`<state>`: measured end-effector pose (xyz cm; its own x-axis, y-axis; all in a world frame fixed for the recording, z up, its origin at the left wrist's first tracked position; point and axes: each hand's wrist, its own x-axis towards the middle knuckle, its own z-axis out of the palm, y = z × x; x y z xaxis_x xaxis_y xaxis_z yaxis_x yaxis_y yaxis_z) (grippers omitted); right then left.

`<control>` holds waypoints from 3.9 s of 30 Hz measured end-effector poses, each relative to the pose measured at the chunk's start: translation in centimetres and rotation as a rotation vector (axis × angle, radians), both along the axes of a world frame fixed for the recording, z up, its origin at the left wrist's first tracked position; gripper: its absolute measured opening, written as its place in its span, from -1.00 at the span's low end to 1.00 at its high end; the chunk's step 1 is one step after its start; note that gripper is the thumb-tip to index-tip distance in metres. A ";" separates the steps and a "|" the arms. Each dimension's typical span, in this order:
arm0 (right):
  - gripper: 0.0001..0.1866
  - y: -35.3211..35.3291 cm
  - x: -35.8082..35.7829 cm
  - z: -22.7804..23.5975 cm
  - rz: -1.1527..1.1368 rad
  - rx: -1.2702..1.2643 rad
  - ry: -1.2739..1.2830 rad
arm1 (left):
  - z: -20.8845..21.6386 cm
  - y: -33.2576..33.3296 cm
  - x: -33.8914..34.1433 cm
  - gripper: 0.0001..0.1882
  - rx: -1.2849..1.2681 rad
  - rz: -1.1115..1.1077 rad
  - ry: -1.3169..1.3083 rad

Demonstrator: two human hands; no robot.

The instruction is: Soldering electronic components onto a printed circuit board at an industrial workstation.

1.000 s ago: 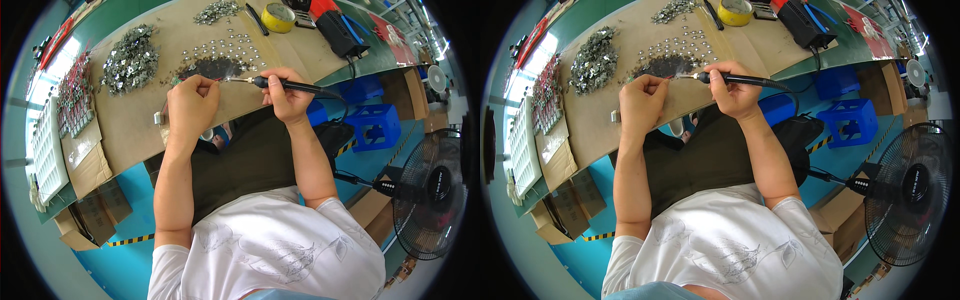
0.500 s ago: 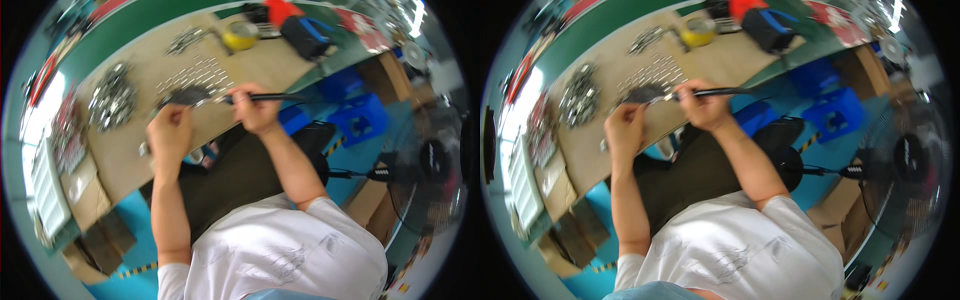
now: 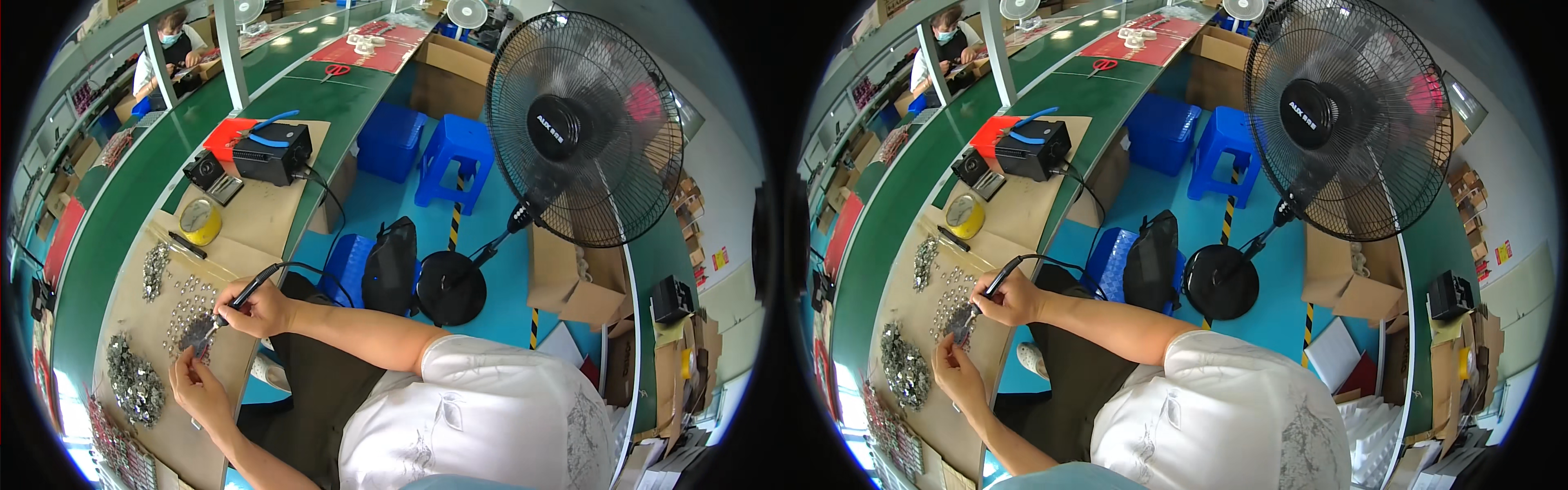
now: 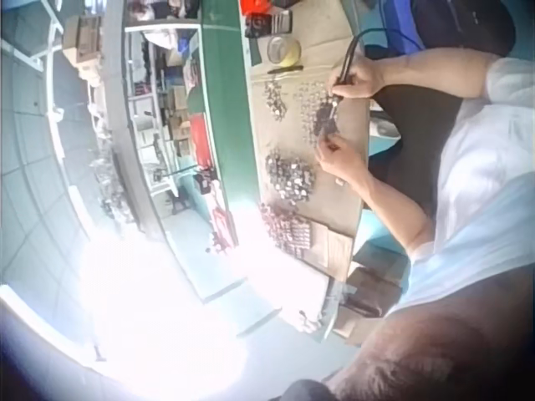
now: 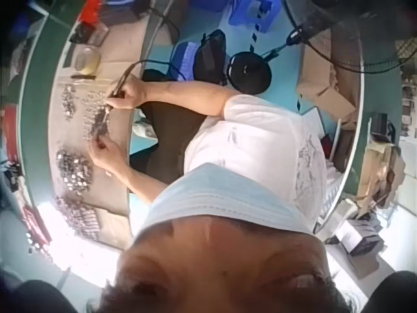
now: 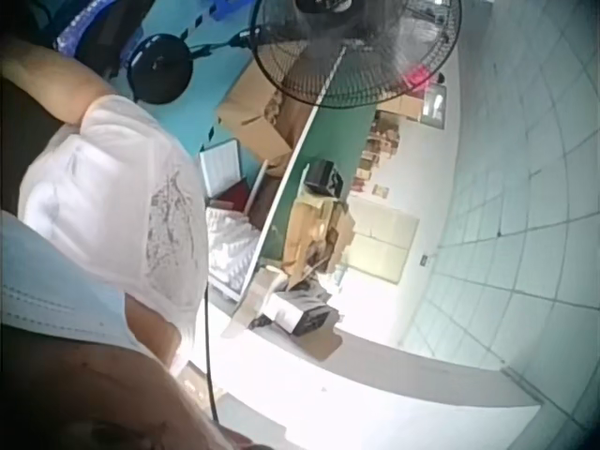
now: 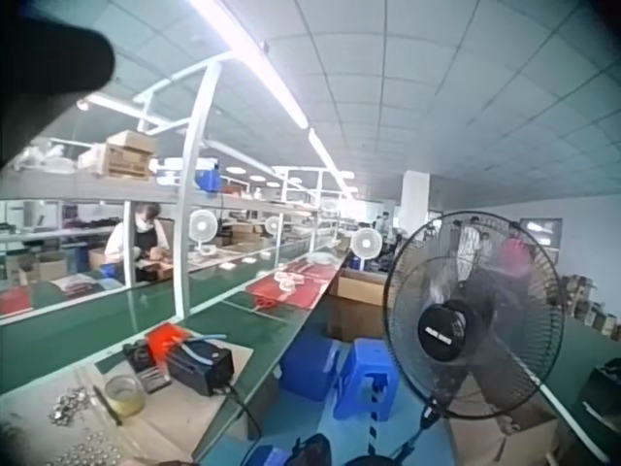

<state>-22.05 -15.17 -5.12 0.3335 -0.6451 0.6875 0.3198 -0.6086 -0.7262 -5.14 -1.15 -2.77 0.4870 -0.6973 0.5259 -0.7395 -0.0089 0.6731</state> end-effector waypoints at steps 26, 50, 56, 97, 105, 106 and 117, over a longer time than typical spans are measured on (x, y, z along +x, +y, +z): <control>-0.94 -0.1 -0.1 0.5 0.003 -0.015 -0.001 | 2.6 -1.6 0.3 -0.90 0.558 -0.039 -0.481; -0.93 -0.2 -1.1 -0.5 -0.044 0.167 0.044 | 0.1 -1.3 -1.0 -0.86 0.128 0.160 0.067; -0.89 -0.1 -1.1 -0.2 0.029 0.165 0.018 | -0.2 -0.5 -1.1 -0.88 0.094 0.136 0.091; -0.91 0.0 -0.4 0.6 0.108 0.122 0.123 | 0.4 -0.5 -1.1 -0.88 0.228 0.083 -0.036; -0.91 0.0 -0.4 0.4 0.107 0.109 0.125 | 0.3 -0.5 -1.1 -0.89 0.257 0.085 -0.036; -0.91 -0.1 -0.3 0.4 0.110 0.107 0.124 | 0.3 -0.5 -1.1 -0.88 0.257 0.085 -0.039; -0.90 0.1 -0.4 0.7 0.116 0.140 0.126 | 0.3 -0.6 -1.0 -0.87 0.282 0.089 -0.035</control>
